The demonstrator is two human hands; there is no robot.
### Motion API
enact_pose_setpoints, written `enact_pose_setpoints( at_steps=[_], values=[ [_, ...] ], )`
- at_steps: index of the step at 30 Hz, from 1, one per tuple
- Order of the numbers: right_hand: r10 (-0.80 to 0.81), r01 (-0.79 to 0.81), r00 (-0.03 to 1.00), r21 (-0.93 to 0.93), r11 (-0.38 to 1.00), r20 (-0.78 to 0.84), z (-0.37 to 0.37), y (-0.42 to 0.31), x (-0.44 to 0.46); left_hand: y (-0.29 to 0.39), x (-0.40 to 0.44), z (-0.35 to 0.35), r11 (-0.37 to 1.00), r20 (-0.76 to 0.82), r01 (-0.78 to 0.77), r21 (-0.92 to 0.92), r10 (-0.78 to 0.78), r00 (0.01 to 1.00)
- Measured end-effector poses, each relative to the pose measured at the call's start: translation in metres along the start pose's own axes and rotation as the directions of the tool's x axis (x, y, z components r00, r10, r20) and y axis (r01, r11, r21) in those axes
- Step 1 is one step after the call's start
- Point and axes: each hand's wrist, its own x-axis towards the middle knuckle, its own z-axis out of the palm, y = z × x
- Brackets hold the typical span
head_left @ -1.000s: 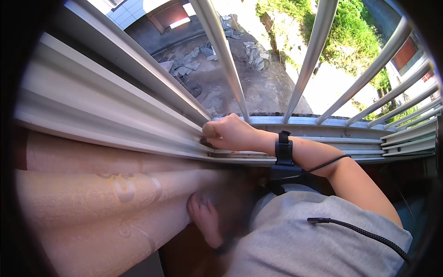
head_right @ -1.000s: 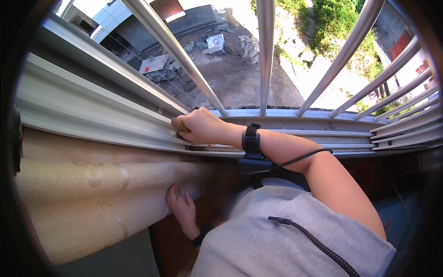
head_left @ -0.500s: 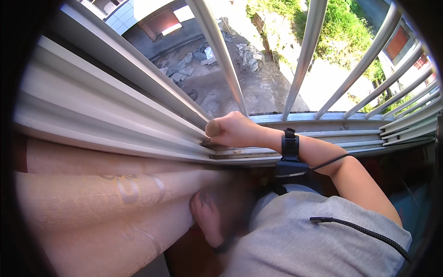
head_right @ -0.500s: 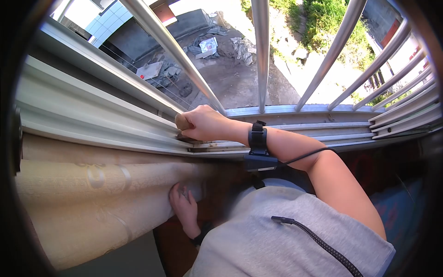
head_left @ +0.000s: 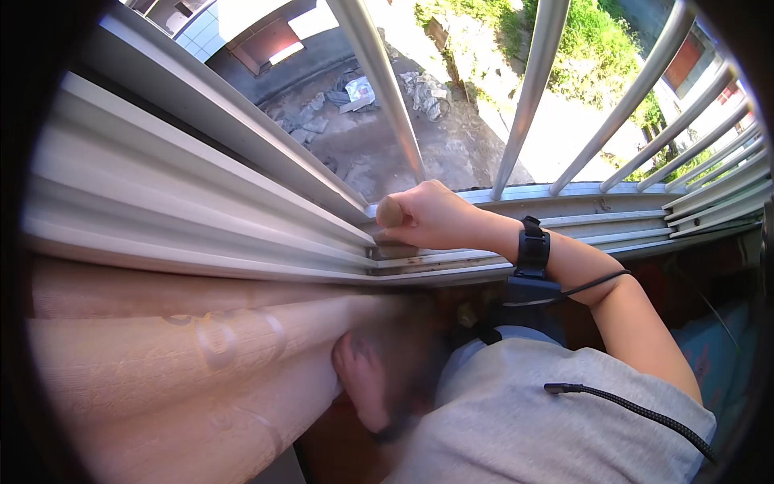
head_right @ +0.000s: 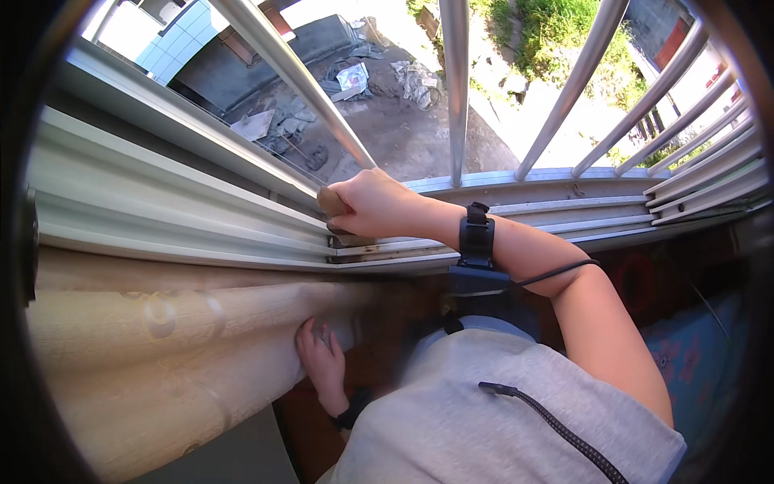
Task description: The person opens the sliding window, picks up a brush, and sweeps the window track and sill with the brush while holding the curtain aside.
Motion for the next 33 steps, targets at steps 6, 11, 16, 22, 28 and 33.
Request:
enact_pose_setpoints(
  at_steps=[6,11,16,22,28,33],
  values=[
    [-0.182,0.183,0.983,-0.066,0.981,0.016,0.034,0.003,0.016,0.006,-0.006,-0.003,0.999,-0.017,0.03,0.023,-0.029,0.999],
    [-0.111,0.156,0.966,-0.182,0.971,0.233,-0.005,0.001,0.014,0.02,-0.013,-0.009,0.998,0.009,0.06,0.027,-0.061,0.998],
    [-0.025,0.035,0.988,-0.065,0.997,0.153,-0.033,0.003,0.003,0.027,-0.029,-0.009,0.995,0.009,0.074,0.068,-0.075,0.997],
    [-0.207,0.207,0.978,0.129,0.97,-0.012,0.02,0.019,0.014,0.052,-0.04,-0.019,0.979,0.042,0.141,0.145,-0.149,0.988],
    [-0.22,0.226,0.971,-0.064,0.972,0.095,0.014,0.011,0.007,0.069,-0.054,-0.024,0.973,0.059,0.172,0.153,-0.183,0.981],
    [-0.023,0.031,0.992,-0.064,0.997,0.126,-0.032,0.016,-0.002,0.07,-0.06,-0.02,0.969,0.048,0.185,0.166,-0.195,0.98]
  ],
)
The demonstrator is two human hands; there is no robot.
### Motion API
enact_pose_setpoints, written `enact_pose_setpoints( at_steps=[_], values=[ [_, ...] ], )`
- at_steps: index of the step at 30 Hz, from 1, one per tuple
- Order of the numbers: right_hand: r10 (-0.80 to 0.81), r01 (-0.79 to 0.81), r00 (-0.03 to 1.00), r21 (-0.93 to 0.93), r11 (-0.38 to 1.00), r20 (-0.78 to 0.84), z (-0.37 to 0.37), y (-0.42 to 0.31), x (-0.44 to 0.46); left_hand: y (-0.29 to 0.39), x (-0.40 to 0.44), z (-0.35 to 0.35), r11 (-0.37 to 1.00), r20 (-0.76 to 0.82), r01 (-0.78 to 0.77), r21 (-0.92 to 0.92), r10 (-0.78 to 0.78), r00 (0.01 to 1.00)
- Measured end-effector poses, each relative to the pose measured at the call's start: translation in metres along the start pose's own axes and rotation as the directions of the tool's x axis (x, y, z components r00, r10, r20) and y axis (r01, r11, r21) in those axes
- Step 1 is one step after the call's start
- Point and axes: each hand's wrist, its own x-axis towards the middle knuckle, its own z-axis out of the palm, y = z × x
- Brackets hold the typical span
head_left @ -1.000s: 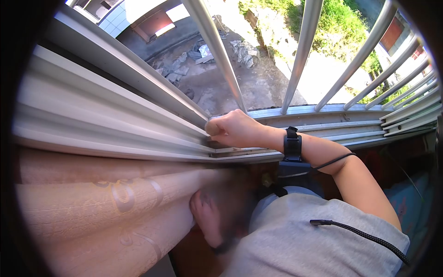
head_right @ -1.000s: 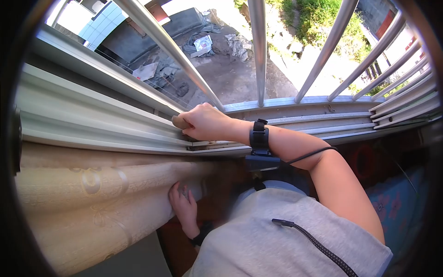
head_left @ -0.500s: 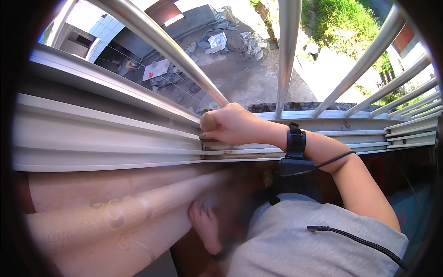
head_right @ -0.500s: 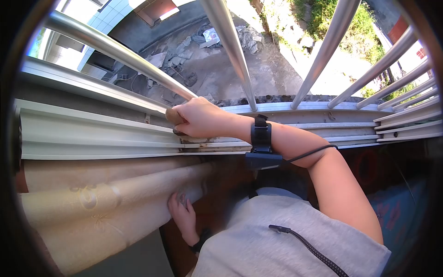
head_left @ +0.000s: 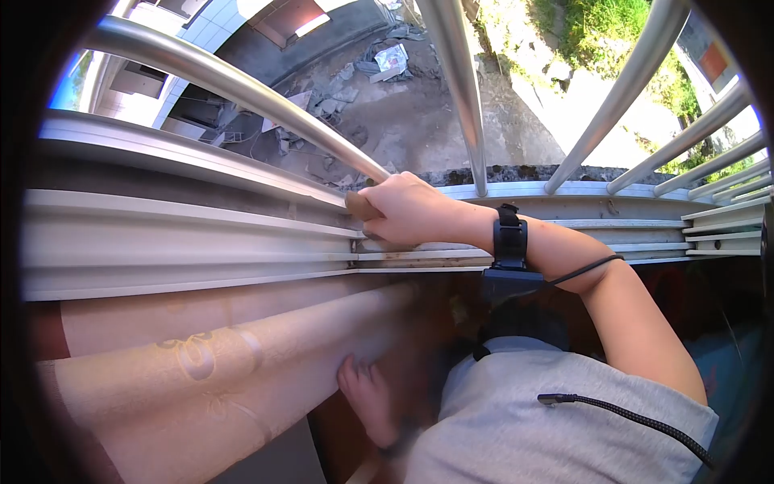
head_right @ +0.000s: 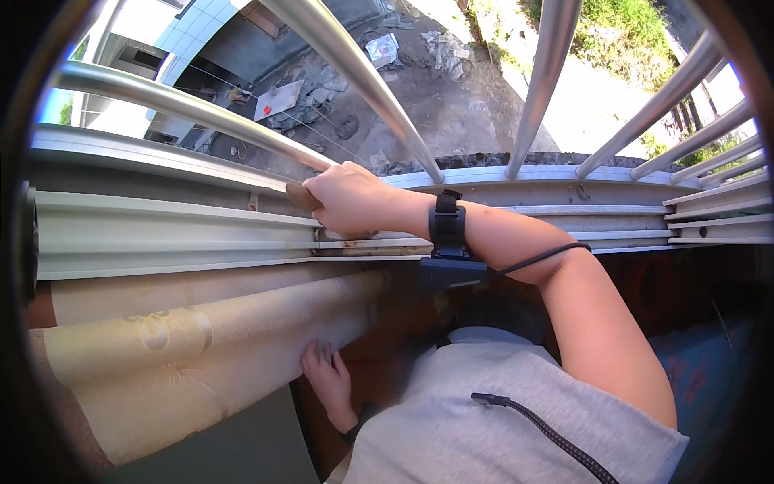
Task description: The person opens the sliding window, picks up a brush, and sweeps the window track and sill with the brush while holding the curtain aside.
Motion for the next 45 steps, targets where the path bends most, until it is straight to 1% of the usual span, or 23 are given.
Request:
enact_pose_setpoints(
  at_steps=[1,5,7,8,9,10,11,13,14,16,17,18,20,22,23,27,28,30,34,38,41,43,45],
  values=[
    [0.066,-0.065,0.998,0.046,0.997,-0.003,-0.009,-0.005,-0.003,0.001,-0.001,0.0,1.0,0.003,0.001,-0.002,-0.001,1.0],
    [0.043,-0.033,0.996,0.125,0.992,-0.084,-0.003,0.001,-0.001,0.0,0.008,0.003,0.998,-0.038,-0.055,0.012,0.055,0.998],
    [0.008,0.015,0.994,0.209,0.978,-0.112,0.022,0.007,0.008,-0.003,0.015,0.006,0.961,-0.141,-0.24,-0.135,0.221,0.965],
    [-0.023,0.062,0.991,0.292,0.954,-0.134,0.032,0.006,0.01,0.015,0.024,-0.005,0.961,-0.147,-0.242,-0.134,0.222,0.964],
    [-0.061,0.094,0.992,0.317,0.944,-0.112,0.041,0.006,0.011,0.036,0.031,-0.014,0.933,-0.196,-0.356,-0.049,0.34,0.92],
    [-0.066,0.099,0.991,0.314,0.944,-0.114,0.043,0.006,0.011,0.053,0.041,-0.023,0.887,-0.233,-0.459,0.041,0.455,0.859],
    [-0.099,0.122,0.989,0.229,0.966,-0.106,0.045,0.006,0.011,0.057,0.05,-0.025,0.888,-0.235,-0.458,0.043,0.455,0.859],
    [-0.138,0.143,0.989,0.112,0.983,-0.053,0.037,-0.001,0.006,0.061,0.066,-0.029,0.832,-0.139,-0.549,0.079,0.555,0.82],
    [-0.14,0.145,0.989,0.11,0.983,-0.051,0.031,-0.004,0.003,0.064,0.074,-0.032,0.833,-0.142,-0.547,0.077,0.553,0.821],
    [-0.122,0.125,0.991,0.073,0.989,-0.05,0.02,-0.007,-0.003,0.067,0.087,-0.035,0.853,-0.014,-0.411,0.322,0.438,0.899],
    [-0.09,0.089,0.996,0.04,0.995,0.012,0.01,-0.01,-0.006,0.056,0.09,-0.027,0.855,-0.006,-0.37,0.363,0.399,0.917],
    [-0.091,0.09,0.996,0.033,0.995,0.016,0.008,-0.008,-0.009,0.049,0.09,-0.022,0.859,-0.013,-0.366,0.358,0.397,0.918],
    [-0.086,0.093,0.993,0.088,0.992,-0.079,0.002,-0.008,-0.015,0.038,0.089,-0.012,0.9,-0.104,-0.173,0.4,0.232,0.967],
    [-0.039,0.042,0.999,0.079,0.996,-0.037,0.001,-0.013,-0.023,0.023,0.09,-0.006,0.893,-0.141,-0.149,0.424,0.227,0.964],
    [-0.061,0.074,0.994,0.155,0.985,-0.086,0.003,-0.015,-0.026,0.019,0.091,-0.006,0.883,-0.177,-0.127,0.451,0.228,0.957],
    [-0.128,0.187,0.974,0.335,0.923,-0.189,0.021,-0.024,-0.029,0.003,0.086,-0.008,0.922,-0.16,-0.074,0.38,0.144,0.977],
    [-0.126,0.184,0.974,0.332,0.925,-0.191,0.03,-0.024,-0.027,-0.002,0.084,-0.008,0.942,-0.172,-0.058,0.329,0.121,0.978],
    [-0.231,0.321,0.931,0.33,0.888,-0.283,0.049,-0.019,-0.023,-0.009,0.08,-0.007,0.961,-0.184,-0.044,0.272,0.097,0.978],
    [-0.177,0.243,0.95,0.256,0.936,-0.256,0.067,-0.025,-0.018,-0.02,0.071,-0.007,0.966,-0.216,-0.002,0.257,0.059,0.975],
    [-0.225,0.278,0.929,0.156,0.948,-0.293,0.066,-0.037,-0.017,-0.027,0.067,-0.007,0.971,-0.218,-0.006,0.24,0.06,0.974],
    [-0.214,0.235,0.963,0.122,0.964,-0.164,0.054,-0.043,-0.012,-0.03,0.069,-0.007,0.973,-0.223,-0.025,0.23,0.077,0.972],
    [-0.138,0.142,0.989,0.096,0.985,-0.049,0.047,-0.051,-0.011,-0.031,0.071,-0.009,0.977,-0.234,-0.019,0.213,0.07,0.97],
    [-0.133,0.141,0.988,0.12,0.983,-0.073,0.051,-0.047,-0.012,-0.034,0.072,-0.009,0.981,-0.246,-0.007,0.196,0.056,0.968]
  ],
)
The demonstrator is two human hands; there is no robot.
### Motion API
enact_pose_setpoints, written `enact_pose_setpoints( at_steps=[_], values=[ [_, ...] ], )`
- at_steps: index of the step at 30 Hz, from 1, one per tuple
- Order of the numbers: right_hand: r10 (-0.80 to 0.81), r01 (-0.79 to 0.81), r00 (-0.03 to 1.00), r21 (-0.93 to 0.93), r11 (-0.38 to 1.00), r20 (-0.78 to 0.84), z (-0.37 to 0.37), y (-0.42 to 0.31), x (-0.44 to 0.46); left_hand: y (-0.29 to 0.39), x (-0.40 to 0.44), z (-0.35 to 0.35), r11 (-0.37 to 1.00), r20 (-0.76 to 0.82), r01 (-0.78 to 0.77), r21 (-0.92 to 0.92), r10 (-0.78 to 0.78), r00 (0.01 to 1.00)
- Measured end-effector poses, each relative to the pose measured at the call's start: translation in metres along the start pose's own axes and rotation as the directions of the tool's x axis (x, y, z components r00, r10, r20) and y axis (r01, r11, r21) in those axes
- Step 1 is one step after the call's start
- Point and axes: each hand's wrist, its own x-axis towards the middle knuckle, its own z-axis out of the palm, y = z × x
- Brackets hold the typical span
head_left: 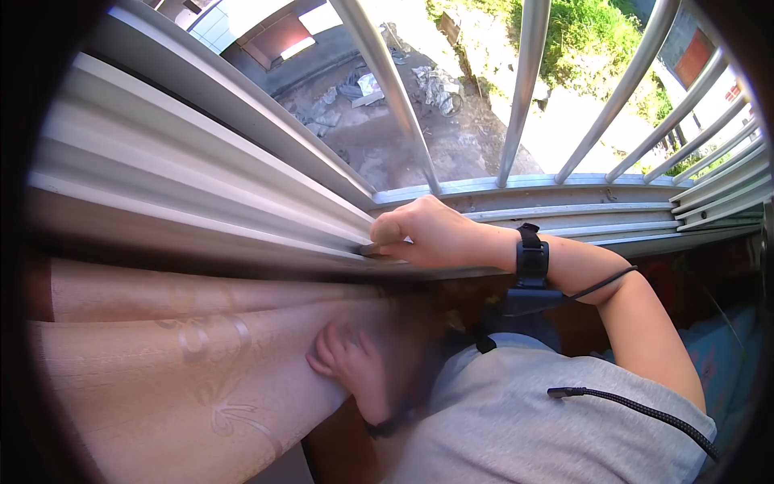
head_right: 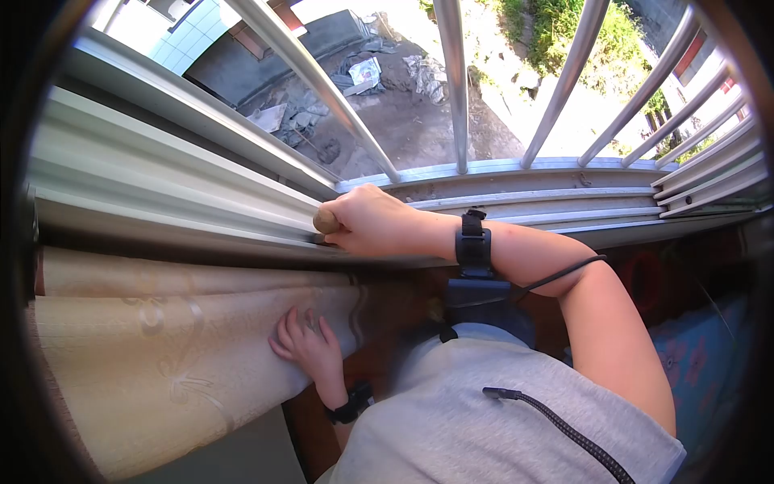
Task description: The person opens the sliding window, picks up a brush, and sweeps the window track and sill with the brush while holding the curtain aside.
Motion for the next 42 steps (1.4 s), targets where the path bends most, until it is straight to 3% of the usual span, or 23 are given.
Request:
enact_pose_setpoints(
  at_steps=[2,4,8,10,14,16,20,24,26,29,30,33,35,37,38,41,42],
  values=[
    [0.005,-0.004,1.0,0.026,1.0,-0.02,0.004,0.003,-0.003,-0.007,-0.003,0.002,1.0,-0.038,-0.014,-0.009,0.014,0.999],
    [-0.027,0.046,0.989,0.135,0.99,-0.145,0.008,0.003,-0.004,-0.015,-0.006,0.001,0.999,-0.041,-0.022,-0.023,0.021,0.999],
    [0.009,0.013,0.986,0.13,0.991,-0.165,0.012,0.002,-0.004,-0.024,-0.011,-0.002,0.999,-0.012,-0.003,-0.043,0.002,1.0],
    [-0.052,0.049,0.991,-0.029,0.998,-0.126,0.008,-0.005,0.0,-0.027,-0.014,-0.002,0.999,-0.004,-0.002,-0.048,0.002,1.0],
    [-0.07,0.064,0.994,-0.084,0.994,-0.079,0.005,-0.001,0.004,-0.029,-0.016,-0.003,0.997,0.019,-0.001,-0.072,0.003,1.0],
    [-0.264,0.267,0.943,-0.01,0.964,-0.202,0.012,0.021,-0.009,-0.03,-0.013,-0.005,0.998,0.012,-0.011,-0.063,0.012,1.0],
    [-0.267,0.289,0.888,0.004,0.957,-0.374,0.036,0.035,-0.039,-0.028,-0.012,0.0,0.997,-0.009,-0.024,-0.075,0.024,1.0],
    [-0.178,0.226,0.894,0.07,0.972,-0.411,0.037,0.027,-0.024,-0.028,-0.008,-0.004,0.993,-0.006,-0.053,-0.108,0.053,0.999],
    [0.054,0.123,0.944,0.5,0.857,-0.326,0.037,0.015,-0.01,-0.029,-0.007,-0.003,0.991,-0.013,-0.073,-0.113,0.072,0.997],
    [0.148,0.02,0.964,0.614,0.789,-0.222,0.046,0.011,-0.007,-0.028,-0.006,0.003,0.991,-0.016,-0.081,-0.109,0.079,0.997],
    [0.099,0.026,0.967,0.48,0.877,-0.234,0.048,0.011,-0.006,-0.027,-0.004,0.002,0.991,-0.017,-0.081,-0.11,0.08,0.997],
    [0.069,0.073,0.942,0.401,0.913,-0.327,0.055,0.014,-0.004,-0.027,-0.002,0.001,0.99,-0.02,-0.09,-0.112,0.088,0.996],
    [0.173,-0.009,0.93,0.449,0.893,-0.326,0.047,0.018,0.0,-0.032,0.001,0.003,0.99,-0.037,-0.108,-0.091,0.105,0.994],
    [0.336,-0.127,0.911,0.613,0.78,-0.238,0.031,0.015,-0.003,-0.029,0.004,0.001,0.99,-0.025,-0.095,-0.106,0.093,0.995],
    [0.336,-0.129,0.912,0.611,0.781,-0.237,0.028,0.018,-0.005,-0.028,0.003,0.0,0.99,-0.008,-0.079,-0.117,0.079,0.997],
    [0.235,-0.058,0.938,0.553,0.831,-0.256,0.026,0.024,-0.01,-0.03,0.0,0.004,0.99,-0.012,-0.076,-0.115,0.075,0.997],
    [0.146,0.033,0.946,0.534,0.845,-0.29,0.03,0.022,-0.009,-0.029,0.0,0.004,0.99,-0.01,-0.078,-0.118,0.077,0.997]
  ],
)
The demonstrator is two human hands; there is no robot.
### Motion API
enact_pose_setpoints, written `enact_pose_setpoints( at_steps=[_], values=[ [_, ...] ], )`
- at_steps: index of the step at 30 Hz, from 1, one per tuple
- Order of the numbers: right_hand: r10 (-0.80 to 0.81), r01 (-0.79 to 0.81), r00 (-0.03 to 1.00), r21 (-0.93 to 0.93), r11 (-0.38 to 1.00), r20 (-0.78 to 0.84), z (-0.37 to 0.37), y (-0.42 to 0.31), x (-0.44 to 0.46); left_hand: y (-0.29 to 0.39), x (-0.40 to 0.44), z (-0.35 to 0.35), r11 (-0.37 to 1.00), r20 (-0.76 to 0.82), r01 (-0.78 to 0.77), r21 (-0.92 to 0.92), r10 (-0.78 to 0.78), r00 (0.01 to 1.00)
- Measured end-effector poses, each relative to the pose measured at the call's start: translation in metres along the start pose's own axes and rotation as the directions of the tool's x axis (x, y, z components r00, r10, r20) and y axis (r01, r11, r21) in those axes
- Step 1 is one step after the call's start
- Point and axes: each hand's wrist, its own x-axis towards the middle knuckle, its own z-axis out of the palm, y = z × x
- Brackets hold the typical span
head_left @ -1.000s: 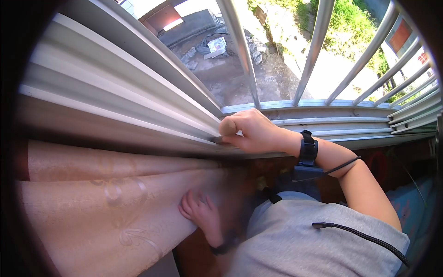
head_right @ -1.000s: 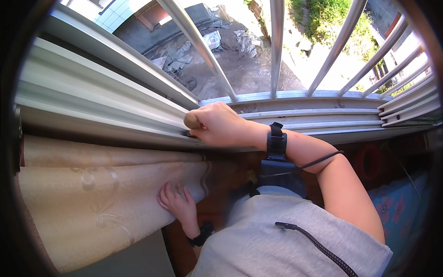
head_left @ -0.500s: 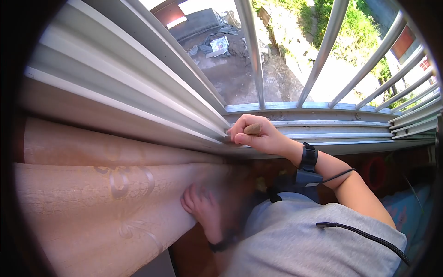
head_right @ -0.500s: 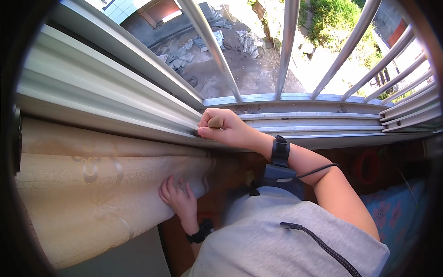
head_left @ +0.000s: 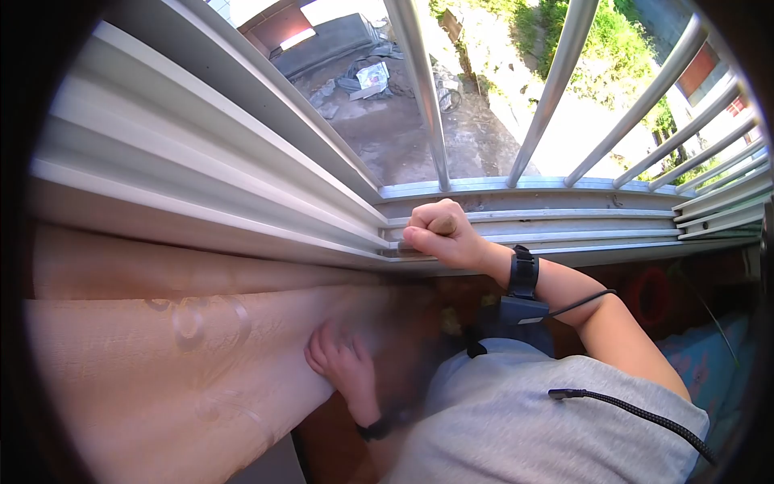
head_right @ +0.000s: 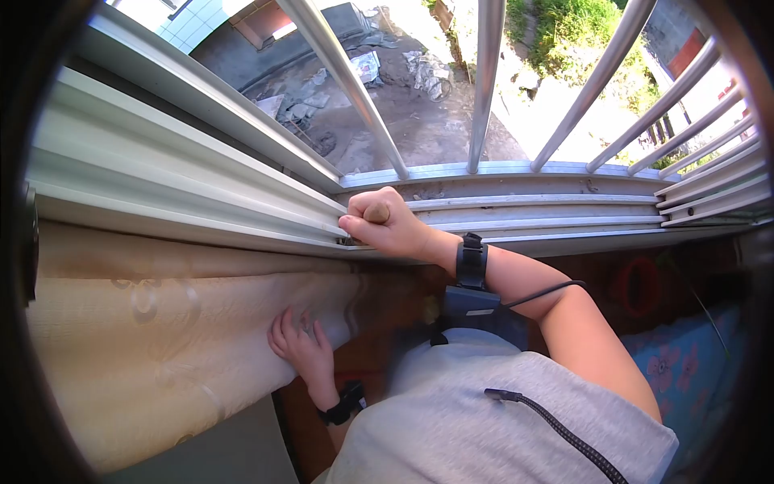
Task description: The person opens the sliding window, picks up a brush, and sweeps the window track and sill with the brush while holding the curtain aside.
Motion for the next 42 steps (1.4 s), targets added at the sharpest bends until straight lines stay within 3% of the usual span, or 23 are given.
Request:
enact_pose_setpoints(
  at_steps=[1,7,10,12,13,18,22,25,31,32,33,35,38,39,42],
  values=[
    [-0.092,0.092,0.996,0.01,0.996,0.019,0.006,0.001,0.0,0.0,-0.001,-0.001,1.0,0.02,0.008,0.004,-0.008,1.0],
    [-0.13,0.138,0.987,0.089,0.986,-0.09,0.032,0.025,0.012,-0.002,-0.004,-0.005,0.999,0.059,0.02,0.027,-0.021,0.998],
    [-0.168,0.168,0.986,0.001,0.986,0.022,0.022,0.013,0.017,-0.004,-0.006,-0.008,0.999,0.076,-0.003,0.036,0.0,0.997],
    [0.007,-0.002,0.995,-0.052,0.999,0.104,0.006,0.008,0.017,-0.007,-0.001,-0.007,0.999,0.061,-0.026,0.041,0.023,0.998],
    [0.105,-0.107,0.994,0.064,0.992,0.029,0.0,0.007,0.015,-0.006,-0.002,-0.006,0.999,0.062,-0.013,0.043,0.01,0.998],
    [0.149,-0.136,0.987,0.203,0.97,-0.052,-0.008,-0.002,0.01,-0.004,-0.006,-0.004,0.999,0.072,-0.018,0.036,0.016,0.997],
    [-0.092,0.093,0.994,0.023,0.995,-0.065,0.022,0.019,0.019,-0.003,-0.006,-0.003,0.999,0.075,-0.022,0.045,0.019,0.997],
    [-0.245,0.246,0.969,-0.046,0.968,0.023,0.033,0.026,0.022,-0.002,-0.003,-0.001,0.997,0.081,-0.036,0.063,0.031,0.996],
    [-0.059,0.068,0.997,-0.169,0.983,0.058,-0.001,0.005,0.016,-0.001,0.003,0.0,0.999,0.092,-0.033,0.035,0.03,0.995],
    [0.047,-0.046,0.999,-0.011,0.999,0.028,-0.004,-0.007,0.012,0.0,-0.001,-0.001,0.999,0.112,-0.019,0.031,0.016,0.994],
    [0.067,-0.067,0.998,-0.023,0.997,0.02,-0.009,-0.009,0.012,0.0,-0.003,-0.001,1.0,0.117,-0.014,0.028,0.011,0.993],
    [-0.029,0.029,1.0,0.021,0.999,0.001,-0.007,-0.003,0.016,0.0,-0.003,0.001,0.998,0.114,-0.039,0.045,0.033,0.993],
    [-0.038,0.039,0.999,0.03,0.999,-0.018,0.015,0.01,0.021,0.001,-0.001,0.003,0.998,0.093,-0.037,0.051,0.032,0.995],
    [-0.179,0.177,0.984,-0.071,0.982,-0.024,0.023,0.019,0.023,0.001,-0.001,0.004,0.998,0.092,-0.037,0.053,0.032,0.995],
    [-0.242,0.24,0.969,-0.046,0.97,-0.041,0.026,0.026,0.019,-0.001,-0.003,0.005,1.0,0.12,-0.014,0.023,0.011,0.993]
  ],
)
